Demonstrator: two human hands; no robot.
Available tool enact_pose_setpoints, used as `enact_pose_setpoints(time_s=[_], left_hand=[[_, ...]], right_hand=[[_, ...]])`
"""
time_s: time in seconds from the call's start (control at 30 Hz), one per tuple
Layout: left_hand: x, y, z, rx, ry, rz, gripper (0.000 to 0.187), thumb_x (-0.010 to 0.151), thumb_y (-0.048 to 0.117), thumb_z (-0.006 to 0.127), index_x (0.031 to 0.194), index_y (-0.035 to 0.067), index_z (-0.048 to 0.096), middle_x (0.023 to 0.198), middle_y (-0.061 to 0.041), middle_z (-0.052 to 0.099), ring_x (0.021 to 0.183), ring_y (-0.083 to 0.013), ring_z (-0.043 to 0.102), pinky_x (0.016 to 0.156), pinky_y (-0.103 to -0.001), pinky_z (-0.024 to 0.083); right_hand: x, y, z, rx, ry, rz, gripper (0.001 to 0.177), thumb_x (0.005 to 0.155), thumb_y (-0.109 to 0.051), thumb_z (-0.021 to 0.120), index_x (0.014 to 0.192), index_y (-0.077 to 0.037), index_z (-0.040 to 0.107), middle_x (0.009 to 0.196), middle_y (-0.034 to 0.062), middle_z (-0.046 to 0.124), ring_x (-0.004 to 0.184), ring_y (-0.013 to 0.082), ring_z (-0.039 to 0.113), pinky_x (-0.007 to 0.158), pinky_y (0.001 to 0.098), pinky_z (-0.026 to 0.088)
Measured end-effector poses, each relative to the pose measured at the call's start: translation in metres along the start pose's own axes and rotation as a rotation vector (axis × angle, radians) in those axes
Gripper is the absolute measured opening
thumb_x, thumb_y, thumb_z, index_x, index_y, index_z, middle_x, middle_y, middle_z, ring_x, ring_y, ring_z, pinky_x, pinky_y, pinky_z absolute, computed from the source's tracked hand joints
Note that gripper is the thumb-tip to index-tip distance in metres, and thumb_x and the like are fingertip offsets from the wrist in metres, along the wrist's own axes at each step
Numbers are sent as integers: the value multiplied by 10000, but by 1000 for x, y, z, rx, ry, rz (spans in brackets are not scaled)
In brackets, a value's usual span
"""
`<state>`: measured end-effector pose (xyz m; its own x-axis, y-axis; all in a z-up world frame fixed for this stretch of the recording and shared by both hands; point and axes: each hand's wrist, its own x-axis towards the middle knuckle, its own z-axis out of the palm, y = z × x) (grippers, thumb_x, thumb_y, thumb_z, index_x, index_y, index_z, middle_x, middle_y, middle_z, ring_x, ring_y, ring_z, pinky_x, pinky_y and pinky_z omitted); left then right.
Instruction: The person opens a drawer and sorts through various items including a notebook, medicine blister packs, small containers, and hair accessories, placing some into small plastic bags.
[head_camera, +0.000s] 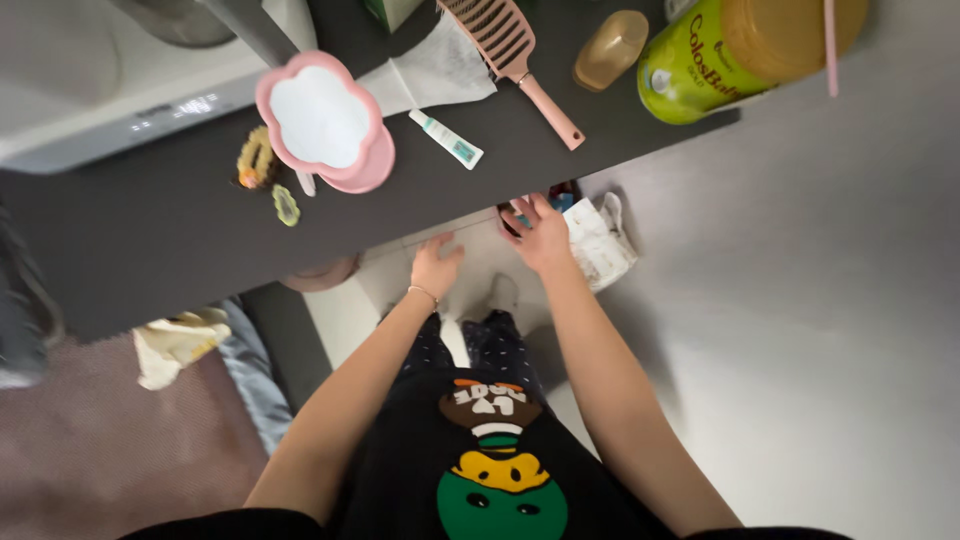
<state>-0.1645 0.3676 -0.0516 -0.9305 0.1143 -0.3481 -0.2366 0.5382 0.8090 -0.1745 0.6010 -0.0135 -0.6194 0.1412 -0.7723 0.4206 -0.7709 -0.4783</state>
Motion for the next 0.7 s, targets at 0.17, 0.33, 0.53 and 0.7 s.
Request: enact_pose_setpoints(time_s=[0.17, 0.33, 0.53, 0.7], left_hand=[[-9, 50, 12, -192, 135, -169, 481, 884, 382, 699, 1302, 149, 662, 1337, -158, 619, 1136, -314, 636, 989, -394, 501], [-46, 55, 32, -269, 214, -278, 453, 889, 372, 699, 1277, 139, 681, 1314, -142, 626, 1110, -286, 648, 991, -381, 499], [-90, 46, 57, -330, 272, -352, 414, 909, 356, 706, 1257, 133, 690, 1329, -117, 635, 1169, -262, 608, 994, -377, 481], [-110, 59, 60, -354, 255, -391, 453, 892, 377, 707, 1268, 125, 685, 1325, -106, 650, 1109, -219, 639, 966, -353, 505]], right_hand=[[32, -21, -9, 129, 85, 95, 716, 991, -645, 279, 1519, -188, 437, 1532, 94, 455, 1301, 359, 503, 1147, 567, 308], [56, -48, -22, 207, 109, 152, 906, 931, -763, 275, 1578, -131, 311, 1634, 120, 346, 1412, 393, 462, 1191, 581, 266], [43, -49, -15, 374, 73, 170, 1025, 831, -888, 299, 1413, -66, 488, 1531, 76, 474, 1362, 309, 432, 1195, 598, 188], [62, -49, -42, 270, 46, 240, 1046, 772, -971, 247, 1191, -83, 606, 1210, 31, 611, 1028, 212, 437, 1102, 464, 297]])
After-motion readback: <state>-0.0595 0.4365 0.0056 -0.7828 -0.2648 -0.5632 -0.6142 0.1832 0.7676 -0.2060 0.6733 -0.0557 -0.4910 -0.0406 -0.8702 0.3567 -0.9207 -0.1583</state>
